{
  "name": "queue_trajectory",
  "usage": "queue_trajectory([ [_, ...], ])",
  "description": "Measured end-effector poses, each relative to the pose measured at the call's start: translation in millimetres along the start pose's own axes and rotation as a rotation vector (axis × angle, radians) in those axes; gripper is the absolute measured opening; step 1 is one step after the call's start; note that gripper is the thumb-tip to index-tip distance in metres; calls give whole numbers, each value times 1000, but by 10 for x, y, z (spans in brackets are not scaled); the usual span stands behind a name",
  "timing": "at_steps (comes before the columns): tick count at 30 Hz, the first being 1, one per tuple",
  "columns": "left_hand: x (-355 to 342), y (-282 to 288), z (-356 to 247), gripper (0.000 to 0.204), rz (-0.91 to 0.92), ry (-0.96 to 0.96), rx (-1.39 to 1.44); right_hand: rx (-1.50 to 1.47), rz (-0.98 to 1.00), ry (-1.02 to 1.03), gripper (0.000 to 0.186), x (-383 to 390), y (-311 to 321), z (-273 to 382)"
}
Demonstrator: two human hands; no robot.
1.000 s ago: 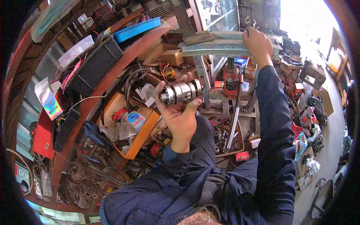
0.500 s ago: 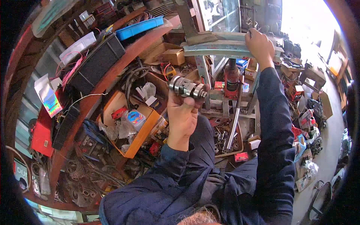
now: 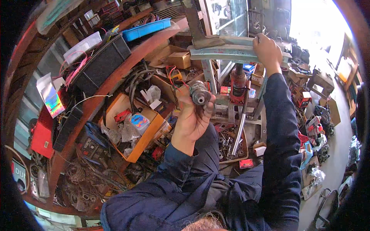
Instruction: The person holds a metal camshaft, rotates it in their hands to view different sides, and kemudian places it on a metal stand.
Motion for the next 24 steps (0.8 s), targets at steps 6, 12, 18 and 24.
queue_trajectory([
  [6,19,-97,44,65,91,40,-54,30,81,-8,34,-4,-2,10],
  [12,-13,-250,106,71,204,-66,-291,20,91,-21,33,-2,23,17],
  [18,-58,-308,185,74,273,-295,-551,13,87,-20,33,20,40,17],
  [24,-65,-332,202,75,304,-420,-661,5,-8,25,33,9,3,5],
])
Point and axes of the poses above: each hand's wrist, its own x-axis away from the middle knuckle, its own y-axis out of the back of the hand, z = x × y, the point moved 3 cm from there along -x, towards the middle knuckle, and after that the axes turned 15 degrees about x, right-handed, at the moved point
